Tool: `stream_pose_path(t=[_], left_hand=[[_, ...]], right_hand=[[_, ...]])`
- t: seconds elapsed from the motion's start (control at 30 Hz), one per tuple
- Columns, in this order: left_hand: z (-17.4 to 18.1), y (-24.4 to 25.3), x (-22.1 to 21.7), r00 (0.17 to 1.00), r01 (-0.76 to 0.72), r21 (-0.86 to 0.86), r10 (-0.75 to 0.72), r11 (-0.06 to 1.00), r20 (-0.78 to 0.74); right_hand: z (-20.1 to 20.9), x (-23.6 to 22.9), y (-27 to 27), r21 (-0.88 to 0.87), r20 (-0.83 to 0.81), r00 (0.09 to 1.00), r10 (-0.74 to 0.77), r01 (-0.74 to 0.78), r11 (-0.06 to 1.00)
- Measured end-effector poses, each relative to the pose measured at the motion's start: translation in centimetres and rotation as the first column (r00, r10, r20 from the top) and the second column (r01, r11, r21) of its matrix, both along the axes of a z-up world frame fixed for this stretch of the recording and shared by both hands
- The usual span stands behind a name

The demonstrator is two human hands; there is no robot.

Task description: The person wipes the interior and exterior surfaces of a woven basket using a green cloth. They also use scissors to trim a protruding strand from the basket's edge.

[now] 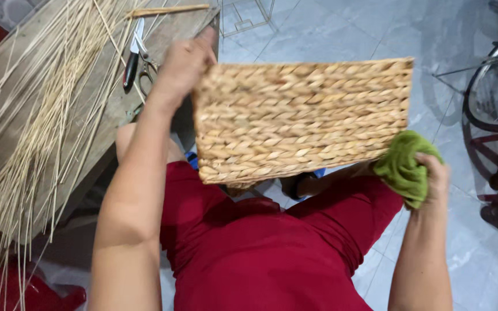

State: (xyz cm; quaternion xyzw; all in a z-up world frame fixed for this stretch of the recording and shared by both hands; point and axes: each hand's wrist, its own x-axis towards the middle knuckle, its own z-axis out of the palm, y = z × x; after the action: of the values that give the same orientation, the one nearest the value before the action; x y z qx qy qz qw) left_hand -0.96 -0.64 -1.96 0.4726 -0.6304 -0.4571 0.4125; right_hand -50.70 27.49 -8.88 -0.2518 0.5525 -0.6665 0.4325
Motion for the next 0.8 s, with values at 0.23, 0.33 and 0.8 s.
stream_pose_path(t=[0.23, 0.33, 0.8], left_hand=[[-8.5, 0.2, 0.0, 0.985, -0.109, -0.15, 0.127, 0.983, 0.115], [-9.6, -0.1, 0.0, 0.993, -0.097, -0.146, 0.106, 0.985, 0.058], [-11.6, -0.4, 1.6, 0.987, 0.015, -0.024, -0.019, 1.0, -0.16]], right_hand=[[-5.3, 1.5, 1.0, 0.155, -0.288, 0.954, 0.08, -0.036, 0.987], [-6.3, 1.4, 2.4, 0.245, -0.268, 0.959, 0.096, -0.029, 0.969], [3.3, 11.6, -1.7, 0.098, -0.779, 0.626, 0.038, 0.062, 0.993]])
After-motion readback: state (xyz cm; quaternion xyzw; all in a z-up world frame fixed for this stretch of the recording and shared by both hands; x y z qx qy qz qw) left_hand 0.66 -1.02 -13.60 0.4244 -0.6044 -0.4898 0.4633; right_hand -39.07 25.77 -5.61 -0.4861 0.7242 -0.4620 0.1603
